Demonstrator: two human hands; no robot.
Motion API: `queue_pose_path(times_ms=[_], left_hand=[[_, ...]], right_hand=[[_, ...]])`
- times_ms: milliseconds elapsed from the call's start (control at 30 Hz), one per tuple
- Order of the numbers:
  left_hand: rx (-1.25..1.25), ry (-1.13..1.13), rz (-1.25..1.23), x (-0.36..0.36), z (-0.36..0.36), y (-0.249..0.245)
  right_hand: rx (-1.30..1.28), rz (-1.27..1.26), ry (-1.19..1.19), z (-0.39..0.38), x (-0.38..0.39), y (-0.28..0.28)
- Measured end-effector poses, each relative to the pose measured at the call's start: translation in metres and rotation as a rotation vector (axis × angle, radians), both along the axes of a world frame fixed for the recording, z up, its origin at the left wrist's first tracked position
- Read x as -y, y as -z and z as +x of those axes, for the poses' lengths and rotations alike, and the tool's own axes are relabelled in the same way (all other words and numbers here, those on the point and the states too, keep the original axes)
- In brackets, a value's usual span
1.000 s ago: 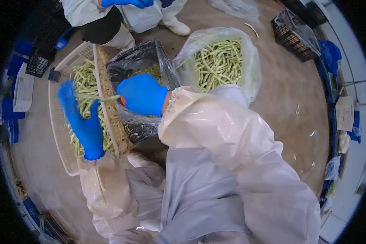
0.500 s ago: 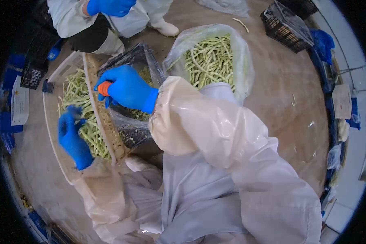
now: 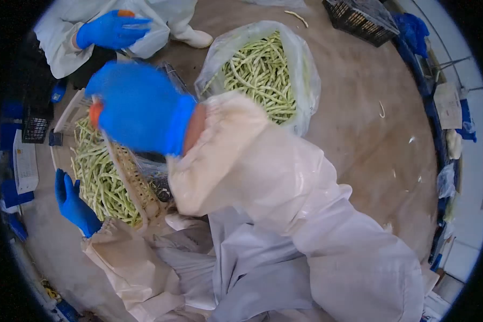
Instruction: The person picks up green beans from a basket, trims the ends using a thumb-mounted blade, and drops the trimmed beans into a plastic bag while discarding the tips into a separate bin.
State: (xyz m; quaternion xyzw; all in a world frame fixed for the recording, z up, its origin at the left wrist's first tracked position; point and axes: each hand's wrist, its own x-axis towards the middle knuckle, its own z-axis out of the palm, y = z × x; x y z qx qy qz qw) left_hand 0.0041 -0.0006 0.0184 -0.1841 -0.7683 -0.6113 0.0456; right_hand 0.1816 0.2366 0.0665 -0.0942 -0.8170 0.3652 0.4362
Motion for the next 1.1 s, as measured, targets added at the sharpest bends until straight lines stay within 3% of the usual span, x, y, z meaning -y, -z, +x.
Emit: queue_pose_path(times_ms=[133,200,267,300,367,500,633,733,767,867,900,1100], left_hand=[[0.094,0.077,0.018,-0.006,0.004,0.007],[0.086,0.069,-0.043,-0.013,0.010,0.007],[0.098,0.090,-0.085,-0.017,0.012,0.009],[0.099,0.088,-0.106,-0.017,0.013,0.011],[0.103,0.085,-0.150,-0.021,0.016,0.014],[0.117,0.126,-0.217,-0.029,0.020,0.022],[0.118,0.140,-0.278,-0.041,0.023,0.027],[0.111,0.144,-0.318,-0.050,0.027,0.028],[0.110,0.146,-0.336,-0.053,0.027,0.029],[0.113,0.141,-0.361,-0.059,0.029,0.029],[0.118,0.146,-0.366,-0.060,0.030,0.030],[0.156,0.190,-0.380,-0.066,0.034,0.036]], right_hand=[[0.037,-0.264,0.038,0.051,-0.068,0.044],[0.160,-0.265,0.147,0.084,-0.107,0.119],[0.503,-0.483,0.401,0.132,-0.133,0.207],[0.518,-0.438,0.458,0.161,-0.147,0.265],[0.744,-0.332,0.515,0.213,-0.156,0.314],[1.168,-0.067,0.501,0.248,-0.159,0.334],[1.233,0.366,0.539,0.230,-0.177,0.367],[1.321,0.309,0.452,0.211,-0.196,0.386],[1.215,0.405,0.565,0.209,-0.199,0.405],[1.230,0.164,0.626,0.207,-0.204,0.419],[1.398,0.073,0.559,0.207,-0.201,0.390],[1.488,0.125,0.263,0.257,-0.170,0.382]])
